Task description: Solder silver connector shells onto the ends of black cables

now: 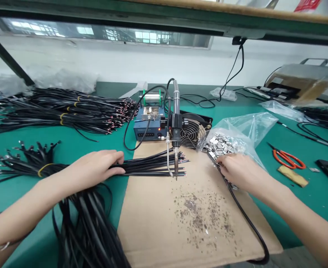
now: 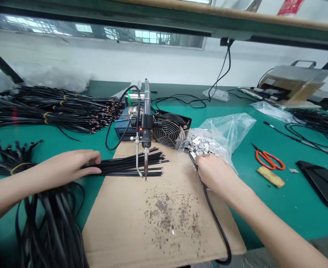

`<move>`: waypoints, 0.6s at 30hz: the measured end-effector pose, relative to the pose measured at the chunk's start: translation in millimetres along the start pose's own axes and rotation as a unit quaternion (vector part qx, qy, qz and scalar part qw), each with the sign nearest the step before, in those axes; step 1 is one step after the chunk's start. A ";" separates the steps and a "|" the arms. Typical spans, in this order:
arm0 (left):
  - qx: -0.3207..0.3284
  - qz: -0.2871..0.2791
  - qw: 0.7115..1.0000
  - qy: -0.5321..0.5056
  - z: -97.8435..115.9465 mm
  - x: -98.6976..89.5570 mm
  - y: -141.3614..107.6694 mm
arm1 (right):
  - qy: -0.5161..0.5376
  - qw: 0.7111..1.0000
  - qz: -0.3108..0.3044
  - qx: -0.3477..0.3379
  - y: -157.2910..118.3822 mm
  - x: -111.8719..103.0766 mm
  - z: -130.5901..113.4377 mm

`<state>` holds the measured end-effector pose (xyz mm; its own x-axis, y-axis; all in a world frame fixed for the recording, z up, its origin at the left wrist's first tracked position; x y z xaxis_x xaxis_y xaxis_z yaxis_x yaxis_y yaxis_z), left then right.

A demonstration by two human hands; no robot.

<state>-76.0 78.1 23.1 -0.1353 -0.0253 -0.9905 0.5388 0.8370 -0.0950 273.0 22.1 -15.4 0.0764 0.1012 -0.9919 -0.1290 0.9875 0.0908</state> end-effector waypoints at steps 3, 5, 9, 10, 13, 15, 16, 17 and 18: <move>-0.013 -0.019 1.000 -0.006 -9.1 5.0 5.2 | -0.003 1.000 -0.005 0.010 -0.6 2.2 -0.9; -0.009 -0.026 1.000 -0.015 -12.7 6.3 6.3 | 0.000 1.000 0.000 0.014 -0.5 2.6 -1.8; 0.030 -0.034 0.997 -0.067 -16.8 7.4 6.9 | 0.018 0.999 0.022 0.014 -2.5 -1.1 -5.4; 0.033 -0.032 0.996 -0.072 -17.3 7.6 6.2 | 0.026 0.999 0.030 0.012 -4.0 -3.1 -6.8; 0.030 -0.022 0.997 -0.072 -16.4 7.1 1.1 | 0.057 0.997 0.058 0.007 -12.3 -10.4 -11.3; 0.028 -0.011 0.997 -0.076 -14.2 6.4 -3.9 | 0.104 0.991 0.082 0.001 -20.2 -14.2 -13.7; 0.027 0.000 0.996 -0.081 -12.9 6.0 -6.3 | 0.133 0.987 0.093 -0.004 -24.4 -15.5 -14.6; 0.025 0.010 0.996 -0.087 -11.6 5.8 -8.3 | 0.162 0.981 0.104 -0.008 -28.5 -16.2 -15.5; 0.024 0.016 0.995 -0.094 -10.4 5.7 -9.6 | 0.187 0.976 0.112 -0.012 -32.3 -16.5 -16.4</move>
<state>-90.6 75.5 19.4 0.0387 -0.1043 -0.9938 0.5807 0.8117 -0.0626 259.7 -13.5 -3.4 -0.3220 0.2579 -0.9109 -0.1252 0.9421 0.3110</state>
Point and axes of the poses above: each hand's wrist, its own y-axis towards the middle knuckle, its own x-axis out of the palm, z = x × y, the point moved 1 cm from there along y, towards the middle knuckle, and after that the axes turned 2 degrees about x, right-handed, at the moved point
